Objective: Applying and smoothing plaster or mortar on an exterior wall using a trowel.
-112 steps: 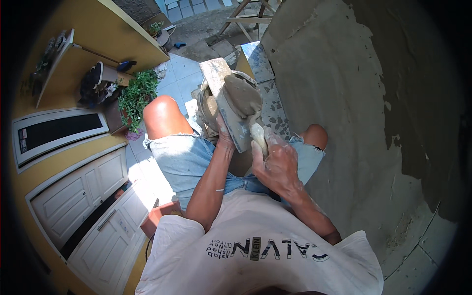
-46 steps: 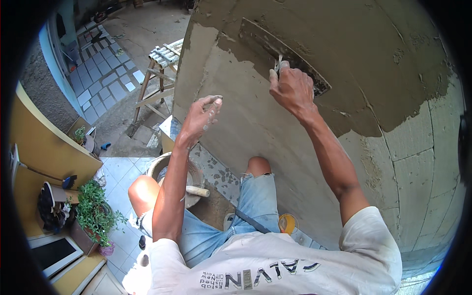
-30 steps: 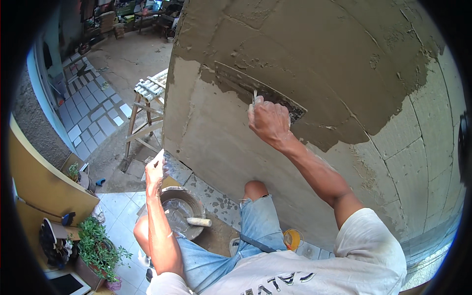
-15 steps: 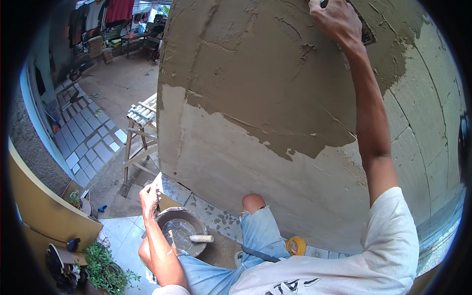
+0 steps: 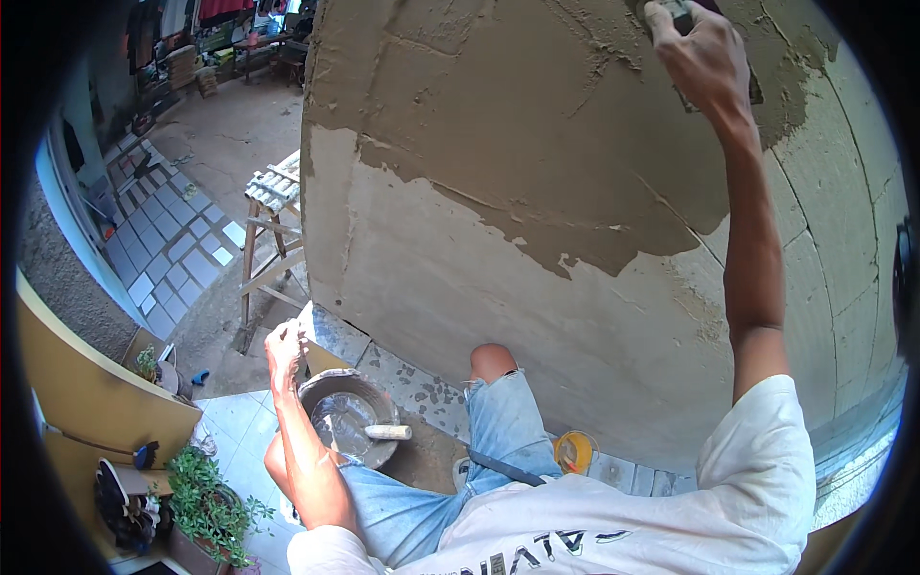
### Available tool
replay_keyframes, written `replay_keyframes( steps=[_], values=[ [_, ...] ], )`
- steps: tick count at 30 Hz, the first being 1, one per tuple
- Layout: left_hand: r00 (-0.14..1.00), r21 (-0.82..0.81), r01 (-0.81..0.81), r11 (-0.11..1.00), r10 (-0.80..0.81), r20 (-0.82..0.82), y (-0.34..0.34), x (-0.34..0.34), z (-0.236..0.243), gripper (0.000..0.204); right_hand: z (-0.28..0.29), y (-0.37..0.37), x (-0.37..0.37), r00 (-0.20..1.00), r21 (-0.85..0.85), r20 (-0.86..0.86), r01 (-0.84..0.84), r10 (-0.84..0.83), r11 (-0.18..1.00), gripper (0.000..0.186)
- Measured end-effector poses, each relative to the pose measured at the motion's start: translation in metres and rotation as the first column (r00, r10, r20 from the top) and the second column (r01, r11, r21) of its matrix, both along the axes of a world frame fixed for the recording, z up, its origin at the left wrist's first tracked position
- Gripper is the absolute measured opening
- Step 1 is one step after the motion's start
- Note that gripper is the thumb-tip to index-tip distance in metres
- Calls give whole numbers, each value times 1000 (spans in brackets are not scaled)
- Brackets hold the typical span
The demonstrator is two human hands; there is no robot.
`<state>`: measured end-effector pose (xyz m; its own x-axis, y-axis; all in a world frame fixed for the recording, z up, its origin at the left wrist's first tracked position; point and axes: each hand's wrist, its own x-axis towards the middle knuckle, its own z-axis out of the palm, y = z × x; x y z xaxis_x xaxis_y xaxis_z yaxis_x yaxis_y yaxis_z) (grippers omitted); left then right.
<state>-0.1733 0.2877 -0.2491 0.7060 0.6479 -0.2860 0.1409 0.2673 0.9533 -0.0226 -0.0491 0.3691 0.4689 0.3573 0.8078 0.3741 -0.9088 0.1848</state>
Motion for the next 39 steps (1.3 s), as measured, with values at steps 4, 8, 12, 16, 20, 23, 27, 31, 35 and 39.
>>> replay_keyframes(
  steps=[4,8,12,16,20,23,27,31,35,39],
  values=[
    [999,10,40,999,-40,-4,-2,-2,-6,32,-164,20,-27,944,-348,-328,-141,20,927,34],
    [998,-20,65,998,-65,-12,-3,-3,-24,30,-286,1,10,911,-499,-403,-301,90,812,16],
    [1000,0,19,1000,-19,-10,-3,-7,-21,31,-245,2,21,957,-474,-287,-175,37,863,28],
    [999,-27,-10,1000,9,-32,10,-17,-31,30,-149,19,12,996,-357,-74,-80,57,931,30],
    [999,-38,26,999,-28,-37,5,-1,-28,31,-42,7,5,988,-259,151,28,12,965,38],
    [1000,-28,4,1000,-5,-30,4,1,-30,31,24,4,-17,966,-78,251,79,-57,994,40],
    [1000,-34,24,999,-24,1,9,1,-36,31,63,-35,-10,991,51,125,46,-52,998,47],
    [1000,-36,29,999,-29,-6,-1,7,-25,30,22,-66,12,967,-211,253,85,-30,974,51],
    [999,-17,35,999,-35,-24,6,3,-33,30,67,-69,-3,943,-156,267,246,-198,957,47],
    [999,-32,41,999,-42,-23,-1,9,-16,29,73,-87,-18,957,-24,275,101,-90,995,43]
  ],
)
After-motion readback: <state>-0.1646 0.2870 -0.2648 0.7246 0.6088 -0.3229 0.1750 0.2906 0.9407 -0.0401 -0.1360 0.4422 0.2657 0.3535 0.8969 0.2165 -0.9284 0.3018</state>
